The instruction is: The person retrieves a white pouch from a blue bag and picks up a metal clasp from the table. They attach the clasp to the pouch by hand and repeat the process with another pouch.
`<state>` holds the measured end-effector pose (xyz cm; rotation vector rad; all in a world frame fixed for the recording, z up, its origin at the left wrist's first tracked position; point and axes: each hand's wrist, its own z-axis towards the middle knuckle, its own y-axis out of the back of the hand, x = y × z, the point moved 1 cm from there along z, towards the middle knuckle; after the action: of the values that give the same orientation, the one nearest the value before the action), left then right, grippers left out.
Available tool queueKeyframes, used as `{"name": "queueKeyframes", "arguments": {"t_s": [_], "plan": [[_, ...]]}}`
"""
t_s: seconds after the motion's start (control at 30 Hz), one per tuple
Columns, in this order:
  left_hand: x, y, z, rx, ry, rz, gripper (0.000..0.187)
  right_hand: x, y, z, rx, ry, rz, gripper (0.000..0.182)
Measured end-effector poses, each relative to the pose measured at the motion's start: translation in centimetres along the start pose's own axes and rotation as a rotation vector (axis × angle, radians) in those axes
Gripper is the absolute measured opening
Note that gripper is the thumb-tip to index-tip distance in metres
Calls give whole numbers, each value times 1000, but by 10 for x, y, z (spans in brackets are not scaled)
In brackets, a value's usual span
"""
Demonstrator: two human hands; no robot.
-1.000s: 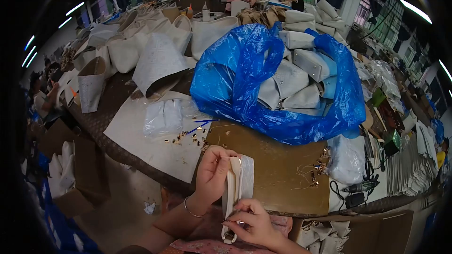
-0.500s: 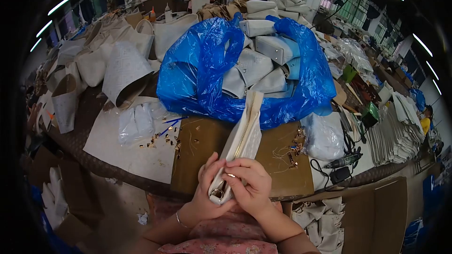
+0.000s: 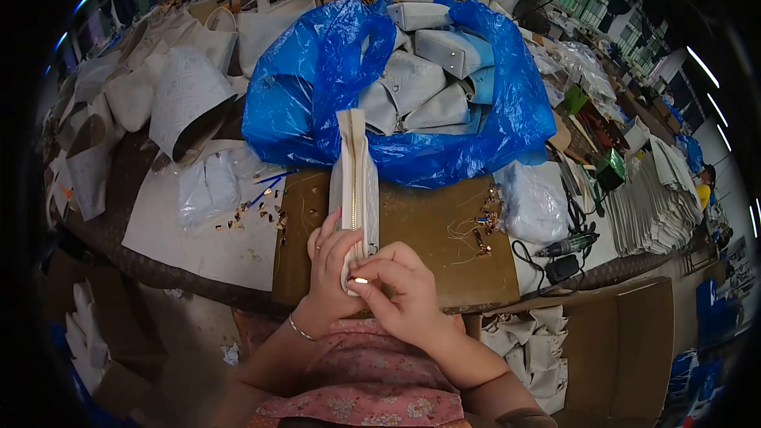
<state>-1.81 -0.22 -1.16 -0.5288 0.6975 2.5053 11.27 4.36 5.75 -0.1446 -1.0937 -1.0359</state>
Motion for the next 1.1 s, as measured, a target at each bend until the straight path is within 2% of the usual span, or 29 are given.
{"name": "queueKeyframes", "arguments": {"t_s": [0.03,0.07,0.13,0.17,0.23,0.27,0.33,0.37,0.4,0.5,0.57,0.67,0.8,0.9,0.97,1.03,1.1], "plan": [[7,-1,-3,-66,-126,20,46,6,0,-2,29,18,36,13],[13,-5,-3,-60,-107,14,46,8,0,-5,37,-1,37,13],[18,-11,-9,-339,-378,-49,43,10,-1,-14,110,-6,143,11],[19,-11,-12,-337,-334,-7,43,9,0,-12,106,-25,84,10],[20,-10,-18,-167,-133,96,42,-7,-1,-3,124,-98,-19,8],[27,-10,-23,-118,-68,39,41,-16,0,-6,127,-110,-18,8],[32,-16,-26,-180,-69,31,42,-23,3,-6,177,-174,288,6],[33,-17,-27,-247,-79,27,42,-13,-2,-17,137,-398,426,9],[32,-17,-27,-228,-68,33,44,-12,-5,-18,139,-407,429,9],[30,-12,-28,-197,-97,-3,45,-12,-9,-18,151,-302,284,12],[27,-10,-29,-193,-90,-8,45,-13,-4,-13,87,-45,-35,12],[24,-11,-35,-199,-89,-11,43,-10,-8,-18,202,-89,-168,18],[27,-15,-42,-245,-165,-7,41,-4,-14,-33,248,-110,-199,19],[25,-17,-39,-268,-133,18,42,-8,-13,-40,166,-86,-33,18],[28,-13,-38,-233,-122,40,47,-1,-12,-35,359,163,-206,18],[32,-12,-36,-197,-125,63,52,-4,-17,-39,386,117,-96,20],[32,-14,-36,-233,-131,34,46,-1,-15,-39,263,-82,23,25]]}}
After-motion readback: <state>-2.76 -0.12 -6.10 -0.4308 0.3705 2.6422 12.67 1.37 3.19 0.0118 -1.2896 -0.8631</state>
